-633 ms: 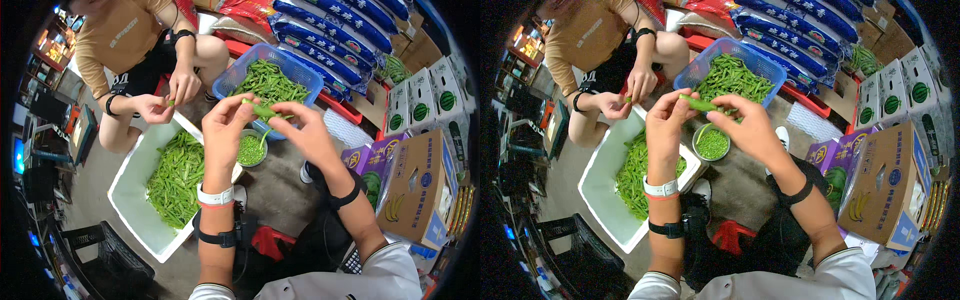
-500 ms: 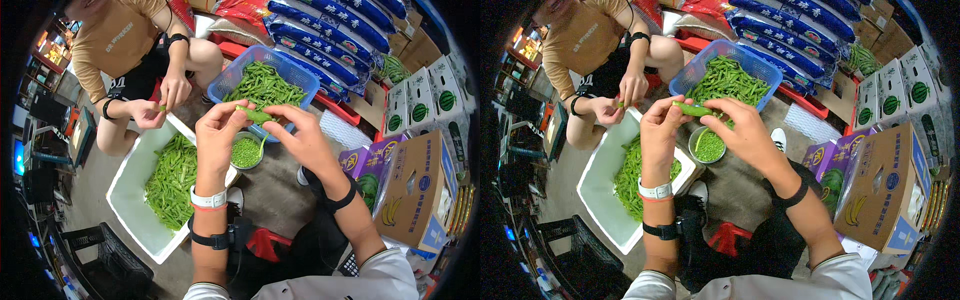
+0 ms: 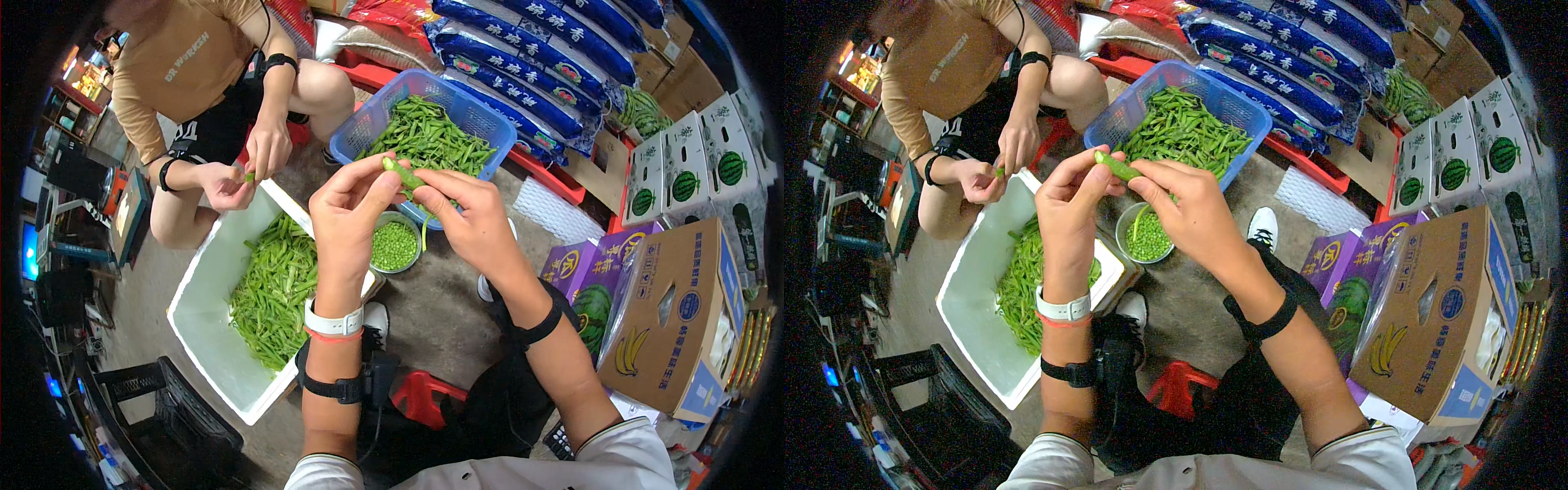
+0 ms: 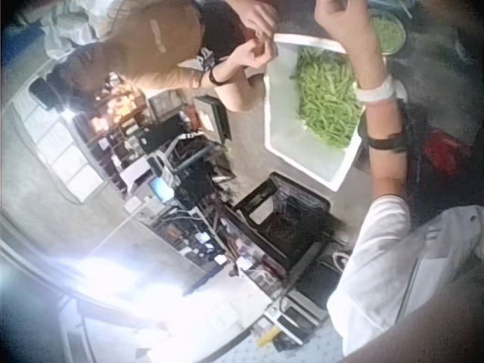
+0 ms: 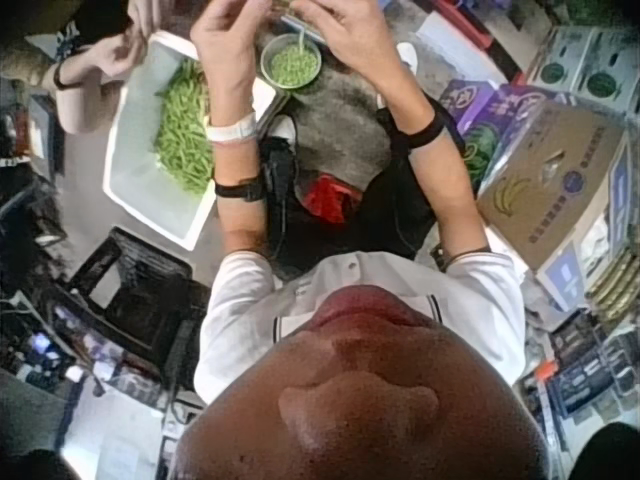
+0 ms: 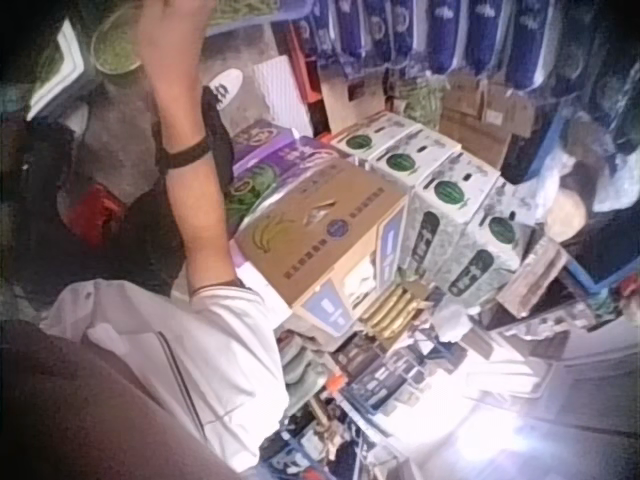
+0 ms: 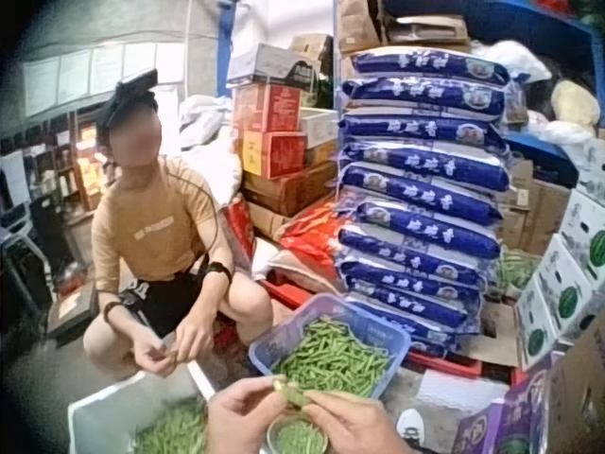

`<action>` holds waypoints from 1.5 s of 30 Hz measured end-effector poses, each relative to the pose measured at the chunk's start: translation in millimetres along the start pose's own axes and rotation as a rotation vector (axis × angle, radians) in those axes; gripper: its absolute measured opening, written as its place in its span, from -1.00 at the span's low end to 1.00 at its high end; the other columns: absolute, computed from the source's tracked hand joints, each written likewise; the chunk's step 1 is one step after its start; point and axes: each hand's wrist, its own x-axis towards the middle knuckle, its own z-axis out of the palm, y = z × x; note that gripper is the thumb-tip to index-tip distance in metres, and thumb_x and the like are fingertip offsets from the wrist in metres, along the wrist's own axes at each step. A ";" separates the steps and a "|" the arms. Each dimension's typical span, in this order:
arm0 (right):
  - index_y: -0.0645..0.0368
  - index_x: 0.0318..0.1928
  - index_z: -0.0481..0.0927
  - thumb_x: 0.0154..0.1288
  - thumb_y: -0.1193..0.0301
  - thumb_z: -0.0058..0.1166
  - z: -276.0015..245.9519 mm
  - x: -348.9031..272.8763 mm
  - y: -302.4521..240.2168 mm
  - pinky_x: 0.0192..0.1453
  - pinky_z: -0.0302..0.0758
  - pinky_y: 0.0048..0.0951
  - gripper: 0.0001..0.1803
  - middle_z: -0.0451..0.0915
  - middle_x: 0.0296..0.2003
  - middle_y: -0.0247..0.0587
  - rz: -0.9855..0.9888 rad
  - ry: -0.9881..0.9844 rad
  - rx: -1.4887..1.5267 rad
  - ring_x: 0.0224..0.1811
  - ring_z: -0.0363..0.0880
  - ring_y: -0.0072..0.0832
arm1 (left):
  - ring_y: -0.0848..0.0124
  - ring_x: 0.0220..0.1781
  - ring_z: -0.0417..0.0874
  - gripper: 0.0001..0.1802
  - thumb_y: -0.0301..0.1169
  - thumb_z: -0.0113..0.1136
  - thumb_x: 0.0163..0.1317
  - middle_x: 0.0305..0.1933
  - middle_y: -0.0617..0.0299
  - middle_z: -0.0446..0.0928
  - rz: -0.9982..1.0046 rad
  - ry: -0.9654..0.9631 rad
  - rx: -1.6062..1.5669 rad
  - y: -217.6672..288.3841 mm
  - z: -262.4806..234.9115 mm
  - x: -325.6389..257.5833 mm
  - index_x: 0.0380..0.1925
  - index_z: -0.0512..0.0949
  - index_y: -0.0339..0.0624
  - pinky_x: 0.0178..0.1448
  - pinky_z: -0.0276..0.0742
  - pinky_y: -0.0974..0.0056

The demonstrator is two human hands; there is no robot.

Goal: The person picks green pea pods from a basket, removes the peas from the pods, and places the peas into a small bowl while discarding the empty pods into a larger bin.

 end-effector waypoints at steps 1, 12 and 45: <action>0.41 -0.08 0.58 0.29 0.44 0.12 1.3 -0.7 0.4 -0.17 0.52 -0.35 -0.72 0.64 -0.26 0.07 0.000 -0.006 -0.001 -0.26 0.65 -0.17 | 0.42 -0.17 0.66 -0.70 -0.47 0.22 0.26 -0.10 -0.02 0.63 0.001 0.006 -0.002 0.3 -0.2 0.0 -0.05 0.54 -0.42 -0.06 0.60 0.34; 0.41 -0.07 0.59 0.28 0.48 0.12 8.5 -2.8 -2.8 -0.09 0.54 -0.35 -0.73 0.65 -0.20 0.08 -0.080 -0.004 -0.078 -0.19 0.66 -0.17 | 0.40 -0.09 0.65 -0.83 -0.59 0.25 0.19 -0.14 0.03 0.64 -0.033 0.021 -0.146 7.5 -5.2 -3.1 -0.21 0.57 -0.38 0.05 0.56 0.34; 0.34 -0.12 0.65 0.19 0.55 0.18 28.0 8.0 -6.1 -0.13 0.56 -0.40 -0.77 0.68 -0.23 0.00 -0.146 0.113 -0.132 -0.24 0.68 -0.29 | 0.30 0.02 0.65 -0.78 -0.54 0.17 0.25 -0.04 -0.01 0.60 -0.101 -0.005 -0.173 5.2 -22.3 0.5 -0.11 0.56 -0.38 0.05 0.61 0.30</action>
